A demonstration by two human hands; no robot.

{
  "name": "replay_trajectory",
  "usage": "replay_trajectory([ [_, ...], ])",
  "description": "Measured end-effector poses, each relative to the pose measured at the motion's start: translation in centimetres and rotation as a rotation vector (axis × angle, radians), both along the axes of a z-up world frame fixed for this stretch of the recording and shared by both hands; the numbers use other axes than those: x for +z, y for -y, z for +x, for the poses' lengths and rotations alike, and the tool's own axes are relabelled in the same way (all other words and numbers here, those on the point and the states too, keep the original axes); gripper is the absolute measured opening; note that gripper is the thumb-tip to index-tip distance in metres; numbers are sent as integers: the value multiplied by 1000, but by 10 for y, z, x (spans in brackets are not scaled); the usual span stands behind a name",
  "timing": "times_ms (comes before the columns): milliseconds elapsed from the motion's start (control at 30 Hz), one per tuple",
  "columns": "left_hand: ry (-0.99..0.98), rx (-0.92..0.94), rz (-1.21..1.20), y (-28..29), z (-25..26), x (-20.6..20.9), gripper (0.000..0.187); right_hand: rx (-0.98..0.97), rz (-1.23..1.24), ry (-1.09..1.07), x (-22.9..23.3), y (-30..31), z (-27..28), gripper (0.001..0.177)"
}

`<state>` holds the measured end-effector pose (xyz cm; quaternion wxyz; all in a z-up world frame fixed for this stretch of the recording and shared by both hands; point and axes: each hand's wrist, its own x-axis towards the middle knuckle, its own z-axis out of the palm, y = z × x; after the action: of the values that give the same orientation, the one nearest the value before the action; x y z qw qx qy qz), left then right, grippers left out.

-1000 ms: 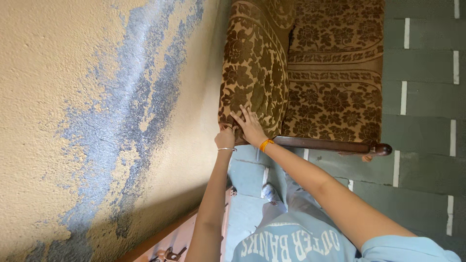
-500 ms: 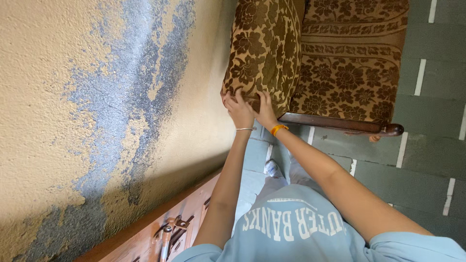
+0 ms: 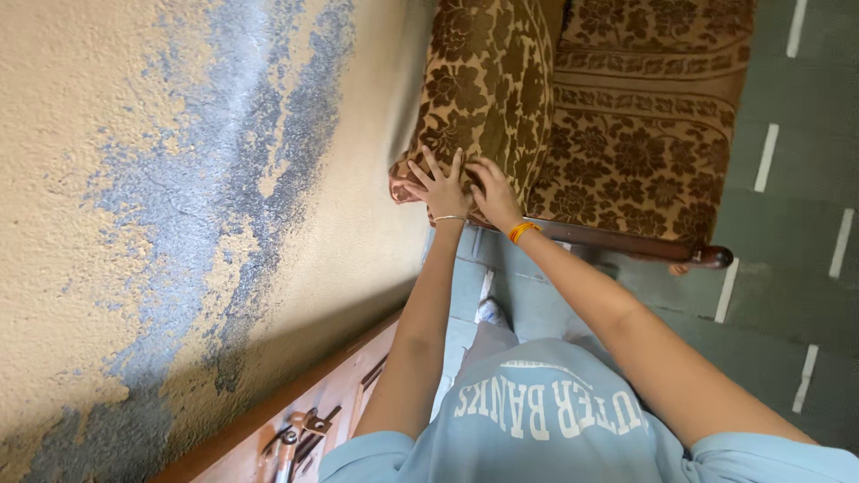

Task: The person wipes a small table surface with a dark cloth after applying liquid from a spray bottle. They also move a chair and interact with items on a bed and in a cabinet.

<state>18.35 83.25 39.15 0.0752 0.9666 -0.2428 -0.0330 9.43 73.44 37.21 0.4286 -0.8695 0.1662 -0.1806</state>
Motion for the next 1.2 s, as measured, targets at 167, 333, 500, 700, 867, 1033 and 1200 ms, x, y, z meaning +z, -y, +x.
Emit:
replay_trajectory([
  [167,181,353,-328,37,5,-19,52,196,-203,8,32,43,68,43],
  [333,363,609,-403,67,17,-40,54,481,-488,-22,16,78,127,55],
  [500,419,664,-292,71,30,-36,54,532,-546,26,-5,89,149,53],
  [700,529,660,-200,68,66,-38,52,534,-510,60,-15,85,185,54],
  [867,645,645,-152,59,114,-49,48,496,-541,69,-18,74,230,56],
  [1033,741,621,-186,58,125,-59,44,464,-547,106,-28,71,240,56],
  [1200,731,570,-191,57,122,-56,46,453,-531,60,-30,73,236,57],
])
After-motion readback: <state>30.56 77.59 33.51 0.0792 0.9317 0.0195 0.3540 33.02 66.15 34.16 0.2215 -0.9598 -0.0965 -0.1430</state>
